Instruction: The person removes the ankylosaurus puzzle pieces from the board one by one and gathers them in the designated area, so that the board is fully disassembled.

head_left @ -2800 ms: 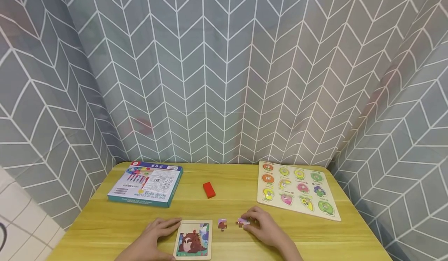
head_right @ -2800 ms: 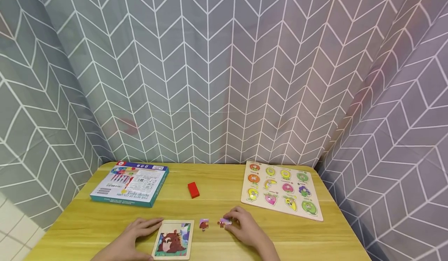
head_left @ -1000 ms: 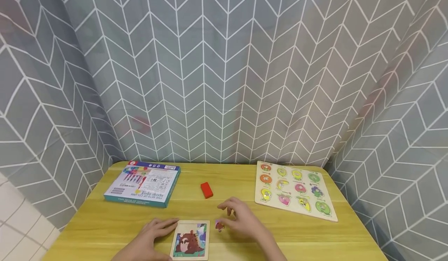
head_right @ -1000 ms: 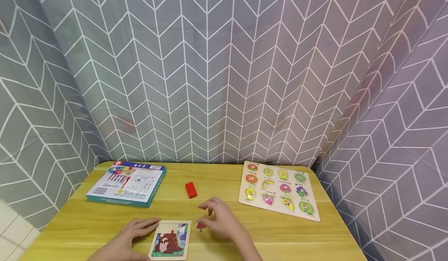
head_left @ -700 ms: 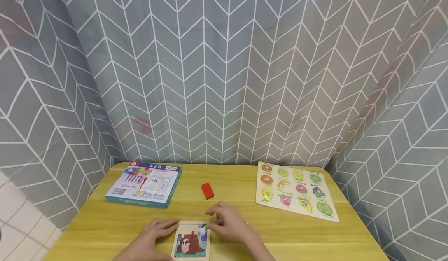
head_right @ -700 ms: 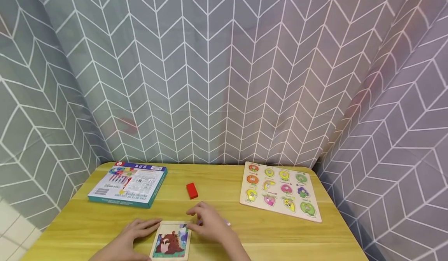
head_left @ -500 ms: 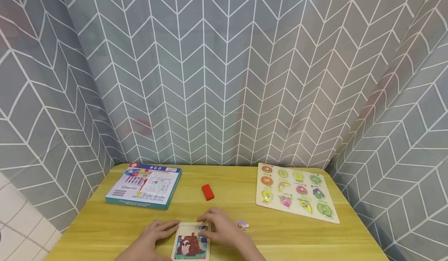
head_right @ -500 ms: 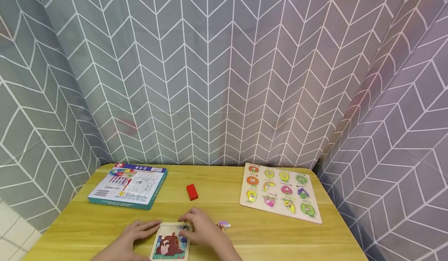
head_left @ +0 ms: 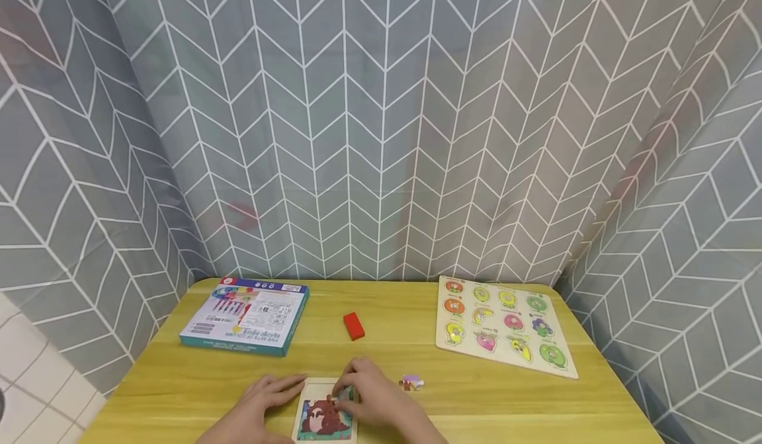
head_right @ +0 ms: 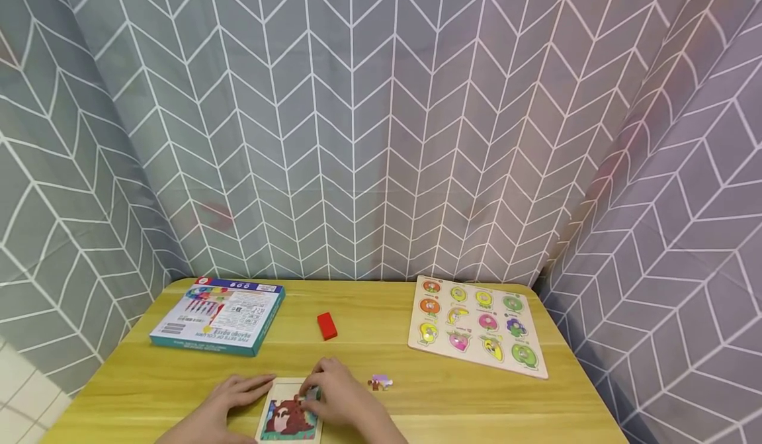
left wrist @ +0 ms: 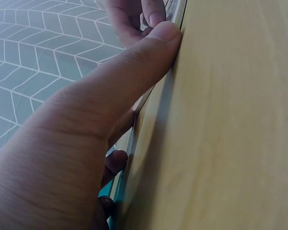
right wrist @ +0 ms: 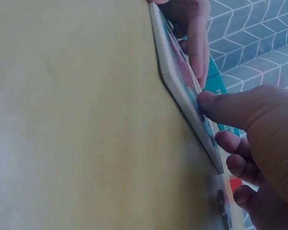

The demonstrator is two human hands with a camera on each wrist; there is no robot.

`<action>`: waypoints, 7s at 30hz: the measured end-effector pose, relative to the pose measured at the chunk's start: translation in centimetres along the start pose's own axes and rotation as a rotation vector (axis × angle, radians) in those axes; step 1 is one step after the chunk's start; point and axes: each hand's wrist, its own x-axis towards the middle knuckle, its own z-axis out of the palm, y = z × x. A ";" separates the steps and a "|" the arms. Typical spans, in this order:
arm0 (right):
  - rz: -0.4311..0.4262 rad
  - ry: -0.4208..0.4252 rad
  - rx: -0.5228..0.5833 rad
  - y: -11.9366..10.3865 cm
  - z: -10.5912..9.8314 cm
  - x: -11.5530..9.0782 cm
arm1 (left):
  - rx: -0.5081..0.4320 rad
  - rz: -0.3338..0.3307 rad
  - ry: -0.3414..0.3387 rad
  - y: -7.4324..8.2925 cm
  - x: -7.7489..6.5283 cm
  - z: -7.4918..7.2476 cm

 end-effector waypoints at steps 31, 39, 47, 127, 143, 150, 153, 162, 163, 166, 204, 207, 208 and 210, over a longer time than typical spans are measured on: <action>0.162 0.009 0.036 -1.1 -0.3 -0.2 | 0.028 0.017 -0.002 0.2 0.1 -0.2; 0.157 0.019 0.025 -0.9 -0.6 -0.5 | 0.018 0.002 -0.007 0.5 0.1 -0.3; 0.138 0.029 0.039 -0.4 -0.8 -0.9 | 0.021 0.005 -0.008 0.4 0.0 -0.3; 0.160 0.327 0.031 2.4 -8.0 -6.0 | 0.051 0.045 0.014 0.3 -0.1 0.0; 0.278 0.278 0.013 7.7 -9.0 -13.2 | 0.046 -0.011 -0.009 0.4 0.1 -0.2; 0.281 0.248 0.052 9.0 -7.4 -13.7 | 0.083 -0.010 -0.010 0.5 0.2 -0.1; 0.265 0.264 0.089 9.4 -6.8 -13.8 | 0.088 0.002 -0.005 0.5 0.2 -0.1; 0.225 0.314 0.094 10.2 -5.9 -13.9 | 0.037 -0.013 -0.014 0.4 0.1 -0.2; 0.222 0.317 0.095 10.2 -5.9 -13.9 | 0.037 -0.012 -0.014 0.4 0.1 -0.2; 0.218 0.323 0.099 10.2 -5.9 -14.0 | 0.035 -0.023 -0.017 0.4 0.1 -0.2; 0.240 0.320 0.161 10.0 -6.2 -14.1 | 0.030 0.015 -0.006 0.4 0.2 -0.3; 0.276 0.301 0.168 9.9 -6.5 -13.8 | 0.017 0.028 -0.004 0.0 0.1 -0.2; 0.292 0.294 0.170 9.8 -6.7 -13.8 | 0.013 0.030 -0.004 -0.1 0.1 -0.1; 0.318 0.283 0.170 9.7 -7.0 -13.6 | 0.001 0.025 -0.010 -0.3 0.2 0.1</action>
